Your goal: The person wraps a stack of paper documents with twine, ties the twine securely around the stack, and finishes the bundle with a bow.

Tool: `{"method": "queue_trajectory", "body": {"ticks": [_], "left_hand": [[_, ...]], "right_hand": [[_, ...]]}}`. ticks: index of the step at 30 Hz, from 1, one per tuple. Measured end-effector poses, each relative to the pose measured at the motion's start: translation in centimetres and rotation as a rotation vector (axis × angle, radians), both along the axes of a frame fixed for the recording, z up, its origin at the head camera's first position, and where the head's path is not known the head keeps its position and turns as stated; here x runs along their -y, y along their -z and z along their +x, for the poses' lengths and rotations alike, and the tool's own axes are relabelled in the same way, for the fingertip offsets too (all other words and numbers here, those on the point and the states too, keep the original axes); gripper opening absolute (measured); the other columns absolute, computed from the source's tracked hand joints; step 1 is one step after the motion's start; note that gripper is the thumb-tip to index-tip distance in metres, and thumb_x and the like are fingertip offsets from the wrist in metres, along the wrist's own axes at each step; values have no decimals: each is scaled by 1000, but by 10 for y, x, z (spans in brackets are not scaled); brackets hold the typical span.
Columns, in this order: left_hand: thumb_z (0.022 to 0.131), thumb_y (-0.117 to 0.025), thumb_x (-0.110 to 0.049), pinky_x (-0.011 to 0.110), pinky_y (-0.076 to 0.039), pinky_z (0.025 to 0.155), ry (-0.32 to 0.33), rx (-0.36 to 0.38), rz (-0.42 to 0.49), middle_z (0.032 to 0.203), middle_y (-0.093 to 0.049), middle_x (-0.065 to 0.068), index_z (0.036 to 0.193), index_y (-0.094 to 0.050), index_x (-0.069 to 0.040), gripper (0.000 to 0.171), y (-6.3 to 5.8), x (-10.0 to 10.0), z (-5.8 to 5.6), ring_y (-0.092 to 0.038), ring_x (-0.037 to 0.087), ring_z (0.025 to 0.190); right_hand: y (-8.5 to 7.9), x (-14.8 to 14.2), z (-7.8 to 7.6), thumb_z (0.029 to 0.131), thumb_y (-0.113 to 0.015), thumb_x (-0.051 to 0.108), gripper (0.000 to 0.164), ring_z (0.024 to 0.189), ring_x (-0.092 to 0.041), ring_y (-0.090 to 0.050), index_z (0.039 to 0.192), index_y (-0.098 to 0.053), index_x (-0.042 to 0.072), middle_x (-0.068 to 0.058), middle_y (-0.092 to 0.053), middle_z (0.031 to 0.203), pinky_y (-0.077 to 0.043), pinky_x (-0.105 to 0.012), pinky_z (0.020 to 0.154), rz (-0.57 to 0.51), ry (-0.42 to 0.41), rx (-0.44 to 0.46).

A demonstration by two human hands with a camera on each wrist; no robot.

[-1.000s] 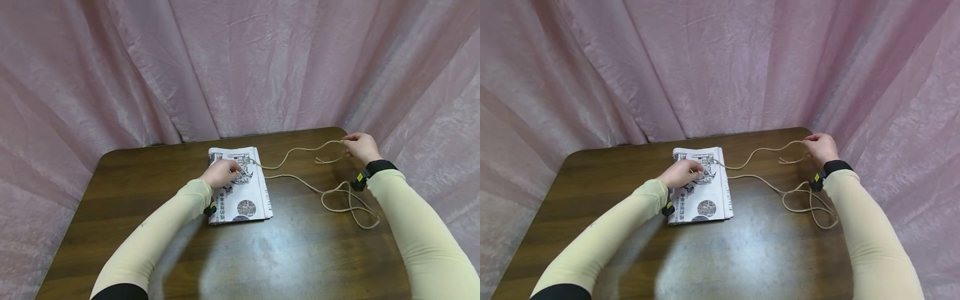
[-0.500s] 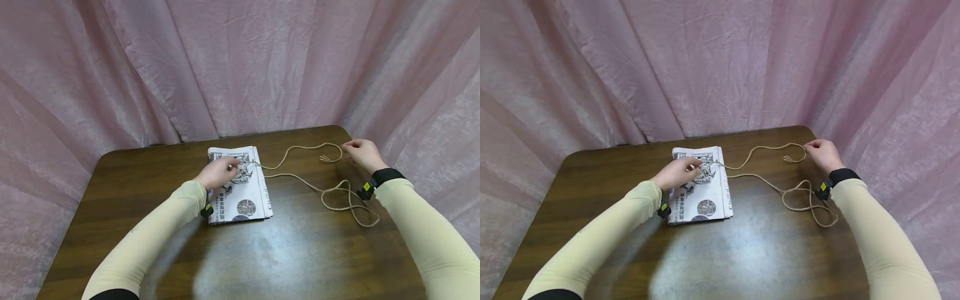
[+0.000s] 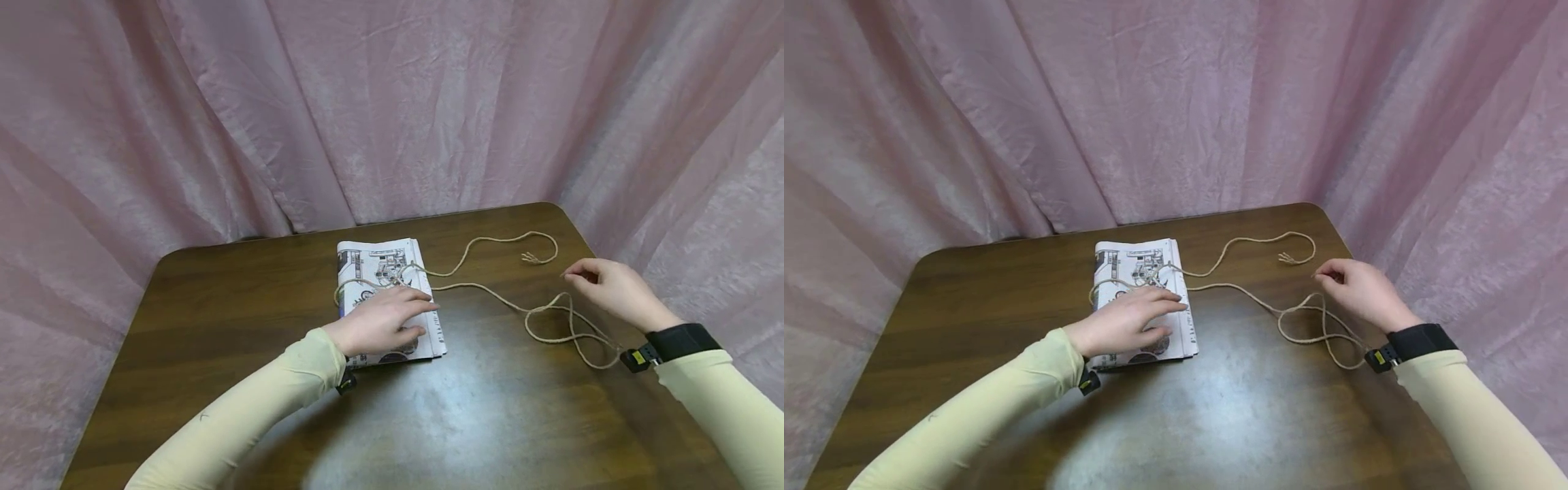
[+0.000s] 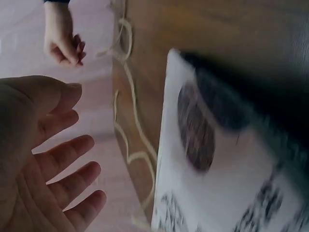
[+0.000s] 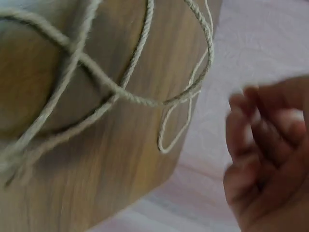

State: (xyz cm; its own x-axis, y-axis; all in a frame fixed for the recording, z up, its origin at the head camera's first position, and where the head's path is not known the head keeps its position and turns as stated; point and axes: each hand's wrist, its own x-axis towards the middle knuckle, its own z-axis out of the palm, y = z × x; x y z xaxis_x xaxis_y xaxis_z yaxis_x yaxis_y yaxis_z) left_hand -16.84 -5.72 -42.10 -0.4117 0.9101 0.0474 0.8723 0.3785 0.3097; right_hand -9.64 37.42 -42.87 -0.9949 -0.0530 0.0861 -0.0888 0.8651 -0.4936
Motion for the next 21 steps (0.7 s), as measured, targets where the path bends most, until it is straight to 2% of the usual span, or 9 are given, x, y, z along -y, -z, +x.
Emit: {"method": "queue_trajectory", "body": {"ticks": [5, 9, 12, 15, 21], "left_hand": [[99, -67, -26, 39, -39, 112, 120, -91, -14, 139, -60, 6, 141, -61, -14, 44, 11, -9, 19, -52, 23, 131], [101, -66, -28, 36, -40, 110, 166, -134, -46, 139, -61, 4, 140, -63, -17, 41, 17, -12, 33, -54, 21, 130], [102, -64, -30, 34, -41, 110, 182, -119, -71, 140, -61, 2, 139, -64, -20, 39, 22, -14, 43, -54, 18, 130], [103, -62, -31, 32, -41, 109, 196, -91, -90, 140, -61, -1, 138, -65, -21, 37, 26, -15, 50, -54, 16, 130], [104, -60, -32, 33, -43, 107, 179, -41, -122, 139, -61, -4, 137, -66, -23, 35, 32, -14, 55, -55, 14, 128]], "right_hand": [[-1, 8, 24, 96, -70, 20, 5, 74, -8, -58, 98, -76, 19, 11, -67, 90, -47, -31, 64, 94, -135, 91], [11, 10, 40, 88, -77, 17, 11, 73, -3, -56, 94, -75, 27, 16, -64, 91, -46, -31, 62, 205, -216, 119], [24, 8, 49, 82, -80, 14, 20, 74, -3, -56, 95, -74, 28, 16, -61, 91, -45, -30, 62, 269, -237, 111], [35, 7, 54, 77, -82, 9, 25, 74, -4, -57, 94, -73, 26, 14, -59, 90, -46, -31, 62, 277, -234, 101], [50, 4, 53, 76, -87, 7, 28, 70, -4, -53, 84, -66, 24, 10, -54, 85, -46, -31, 59, 296, -238, -10]]}}
